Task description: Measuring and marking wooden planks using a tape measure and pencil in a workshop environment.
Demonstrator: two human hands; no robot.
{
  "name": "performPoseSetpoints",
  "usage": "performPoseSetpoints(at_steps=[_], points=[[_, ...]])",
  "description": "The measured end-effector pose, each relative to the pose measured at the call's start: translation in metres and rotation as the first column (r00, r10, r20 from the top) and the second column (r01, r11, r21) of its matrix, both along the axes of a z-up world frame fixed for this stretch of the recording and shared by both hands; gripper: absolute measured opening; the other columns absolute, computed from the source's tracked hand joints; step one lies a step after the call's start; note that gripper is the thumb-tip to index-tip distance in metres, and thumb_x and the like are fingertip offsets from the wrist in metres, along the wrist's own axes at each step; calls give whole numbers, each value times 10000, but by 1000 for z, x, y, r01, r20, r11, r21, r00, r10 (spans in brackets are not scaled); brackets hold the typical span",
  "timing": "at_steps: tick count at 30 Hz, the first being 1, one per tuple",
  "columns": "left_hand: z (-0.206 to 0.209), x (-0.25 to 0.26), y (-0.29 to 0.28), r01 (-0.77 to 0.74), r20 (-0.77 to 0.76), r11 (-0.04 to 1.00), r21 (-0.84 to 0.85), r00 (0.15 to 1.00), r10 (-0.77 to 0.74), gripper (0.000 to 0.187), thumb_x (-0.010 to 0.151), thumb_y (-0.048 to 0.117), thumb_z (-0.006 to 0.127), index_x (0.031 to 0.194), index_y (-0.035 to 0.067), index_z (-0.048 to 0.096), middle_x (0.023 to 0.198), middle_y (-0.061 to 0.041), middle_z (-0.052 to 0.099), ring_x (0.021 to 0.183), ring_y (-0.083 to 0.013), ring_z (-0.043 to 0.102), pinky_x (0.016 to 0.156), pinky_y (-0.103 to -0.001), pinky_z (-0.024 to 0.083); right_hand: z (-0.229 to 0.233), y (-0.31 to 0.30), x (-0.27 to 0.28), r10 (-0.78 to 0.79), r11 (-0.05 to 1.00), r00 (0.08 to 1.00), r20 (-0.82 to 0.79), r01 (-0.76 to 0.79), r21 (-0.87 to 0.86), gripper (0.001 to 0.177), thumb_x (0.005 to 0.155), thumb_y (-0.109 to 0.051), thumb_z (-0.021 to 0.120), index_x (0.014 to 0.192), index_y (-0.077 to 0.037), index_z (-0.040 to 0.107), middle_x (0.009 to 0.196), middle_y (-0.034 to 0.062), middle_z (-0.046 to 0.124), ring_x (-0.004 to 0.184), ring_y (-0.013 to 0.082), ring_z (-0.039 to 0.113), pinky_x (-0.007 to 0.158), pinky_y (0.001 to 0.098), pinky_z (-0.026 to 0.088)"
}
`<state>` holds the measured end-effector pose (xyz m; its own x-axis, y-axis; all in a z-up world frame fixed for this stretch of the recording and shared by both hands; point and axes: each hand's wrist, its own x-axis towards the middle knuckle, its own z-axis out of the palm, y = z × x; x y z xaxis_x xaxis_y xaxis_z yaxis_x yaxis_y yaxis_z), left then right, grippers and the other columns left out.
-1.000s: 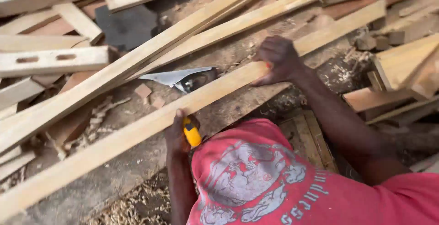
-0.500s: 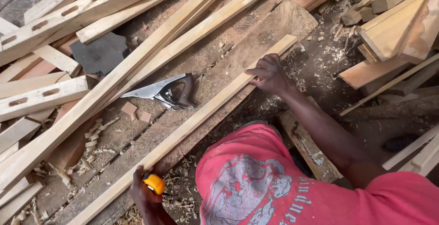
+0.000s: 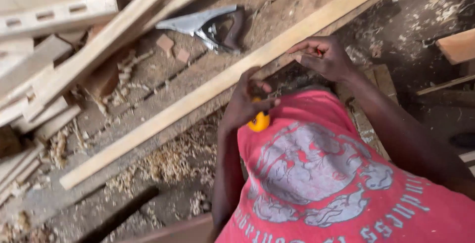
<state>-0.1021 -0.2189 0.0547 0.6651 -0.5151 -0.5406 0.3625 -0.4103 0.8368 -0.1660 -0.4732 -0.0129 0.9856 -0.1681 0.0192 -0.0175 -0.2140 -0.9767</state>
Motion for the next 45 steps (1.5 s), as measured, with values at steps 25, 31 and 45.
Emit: performPoseSetpoints(at_steps=[25, 31, 45], points=[[-12, -41, -40, 170, 60, 968, -184, 985, -161, 1225, 726, -19, 667, 1603, 87, -181, 1374, -247, 310, 1110, -370, 534, 923, -432, 539, -58, 33, -39, 375, 862, 825, -422, -142, 487, 314, 723, -201, 959, 906, -73, 739, 617, -124, 339, 526, 34, 417, 513, 187, 370], [-46, -44, -37, 38, -70, 979, -198, 996, -53, 861, 818, 117, 744, 1506, 69, 229, 1175, -126, 476, 1019, -248, 572, 863, -343, 544, -49, 8, -32, 169, 771, 899, -405, 135, 622, 259, 877, -155, 837, 922, -77, 595, 736, -59, 458, 608, 31, 526, 506, 144, 443], [-1, 41, 57, -239, 140, 803, 545, 971, 194, 136, 922, 177, 837, 953, 74, 753, 799, -90, 759, 557, -142, 656, 490, -283, 511, -94, -277, 21, -763, 555, 609, -218, 789, 262, 733, 1012, -156, 671, 1599, -44, 246, 1549, 261, 647, 535, 10, 459, 426, 172, 416]])
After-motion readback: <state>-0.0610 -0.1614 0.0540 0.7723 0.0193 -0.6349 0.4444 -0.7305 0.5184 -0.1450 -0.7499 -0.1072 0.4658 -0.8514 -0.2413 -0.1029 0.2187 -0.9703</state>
